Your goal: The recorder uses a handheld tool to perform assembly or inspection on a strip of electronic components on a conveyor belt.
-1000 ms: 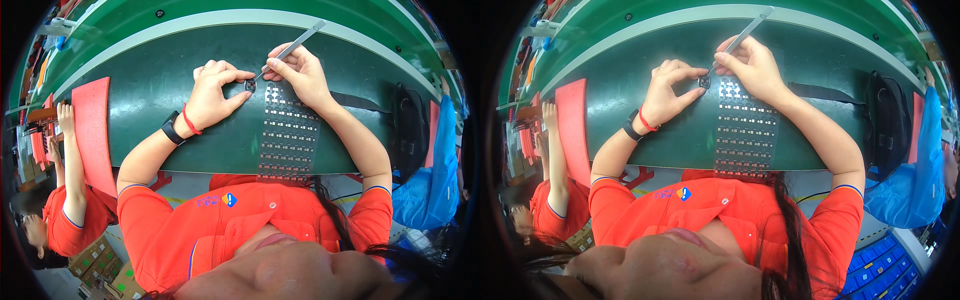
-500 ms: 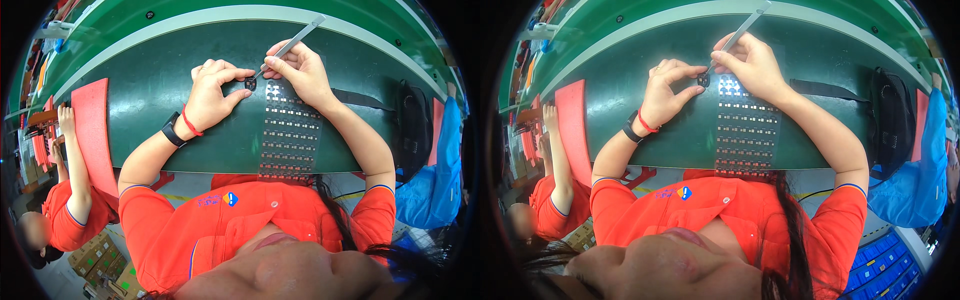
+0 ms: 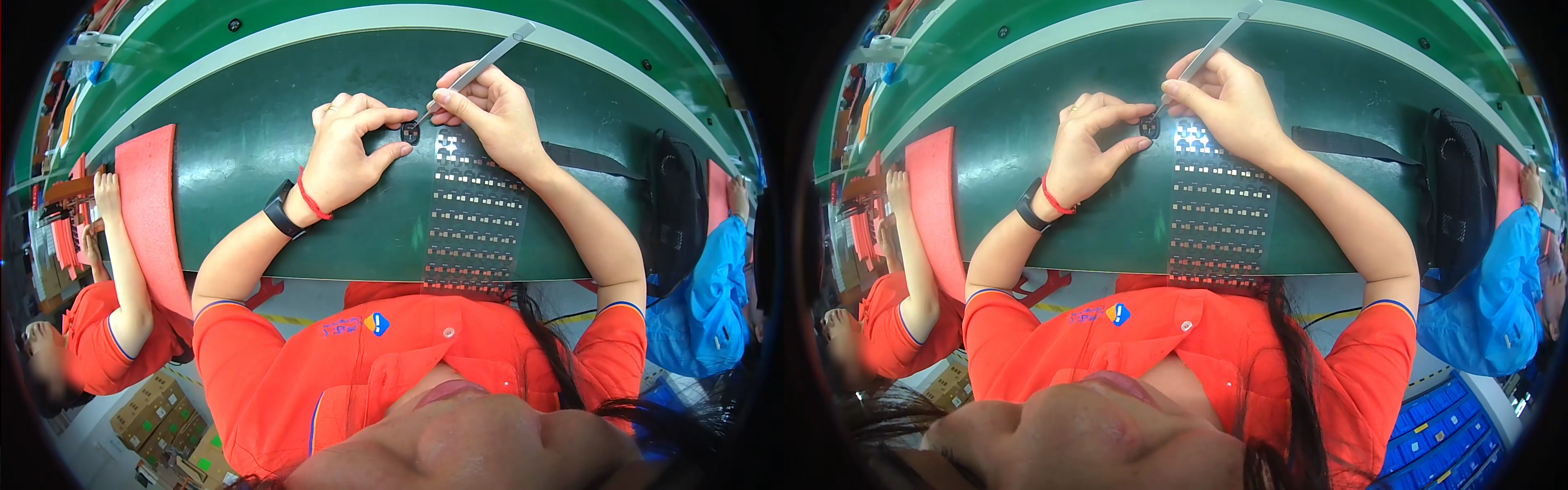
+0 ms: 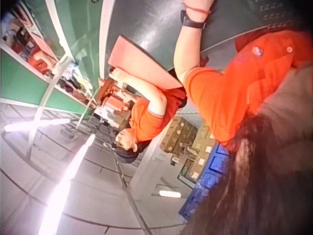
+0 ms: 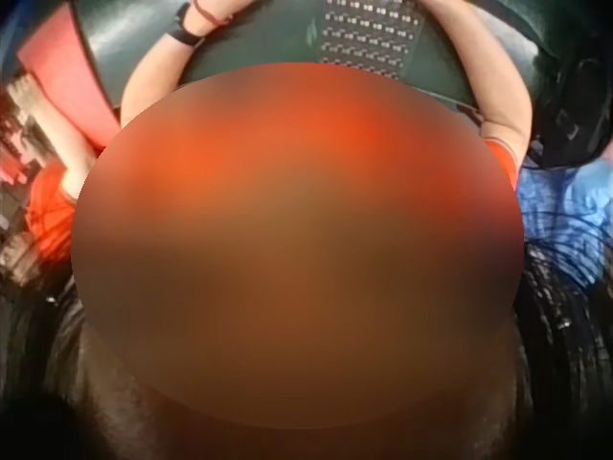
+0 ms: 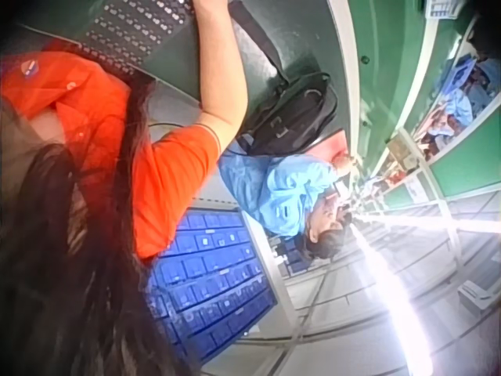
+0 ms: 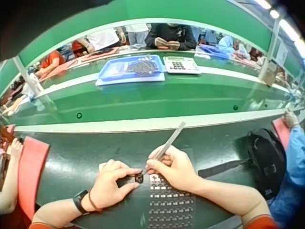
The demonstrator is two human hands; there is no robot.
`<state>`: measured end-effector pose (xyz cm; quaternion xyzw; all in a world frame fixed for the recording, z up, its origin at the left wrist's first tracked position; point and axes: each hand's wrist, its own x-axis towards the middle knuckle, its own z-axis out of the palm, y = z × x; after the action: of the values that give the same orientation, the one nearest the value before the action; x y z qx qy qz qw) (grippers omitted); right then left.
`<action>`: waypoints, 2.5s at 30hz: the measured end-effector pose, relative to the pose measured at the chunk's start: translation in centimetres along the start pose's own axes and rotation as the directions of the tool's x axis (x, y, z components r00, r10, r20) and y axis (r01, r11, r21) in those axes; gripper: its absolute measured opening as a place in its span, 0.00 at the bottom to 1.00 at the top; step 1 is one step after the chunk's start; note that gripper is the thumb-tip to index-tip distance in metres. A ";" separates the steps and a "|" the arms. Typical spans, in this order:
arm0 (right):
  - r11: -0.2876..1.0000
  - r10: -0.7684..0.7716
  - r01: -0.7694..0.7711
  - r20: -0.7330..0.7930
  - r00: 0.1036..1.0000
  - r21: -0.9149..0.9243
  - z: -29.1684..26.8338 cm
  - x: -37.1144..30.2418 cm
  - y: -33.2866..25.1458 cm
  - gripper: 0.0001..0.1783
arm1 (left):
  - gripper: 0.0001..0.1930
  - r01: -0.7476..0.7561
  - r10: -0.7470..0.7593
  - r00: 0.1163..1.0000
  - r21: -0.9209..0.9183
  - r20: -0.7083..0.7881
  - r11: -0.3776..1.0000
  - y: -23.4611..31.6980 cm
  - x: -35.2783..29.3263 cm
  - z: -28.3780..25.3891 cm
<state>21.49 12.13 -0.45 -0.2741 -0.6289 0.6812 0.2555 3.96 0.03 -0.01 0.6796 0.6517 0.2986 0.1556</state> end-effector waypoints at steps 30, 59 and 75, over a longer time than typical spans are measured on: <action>1.000 -0.012 0.013 -0.034 0.999 0.012 0.2 -0.1 0.0 0.11 | 0.16 0.009 -0.010 1.000 -0.045 -0.016 0.999 -0.3 -0.1 0.1; 0.997 -0.049 0.048 -0.009 0.999 -0.055 0.4 -0.1 0.3 0.11 | 0.16 0.011 -0.012 1.000 -0.050 -0.019 0.999 -0.4 -0.1 0.2; 0.988 -0.101 0.104 0.032 0.994 -0.111 0.3 -0.4 0.5 0.09 | 0.17 -0.005 0.005 1.000 -0.005 0.003 1.000 -0.1 -0.1 -0.3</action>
<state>21.56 11.60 -0.87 -0.2462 -0.6828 0.6344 0.2660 3.71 -0.09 0.16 0.6814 0.6489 0.2997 0.1576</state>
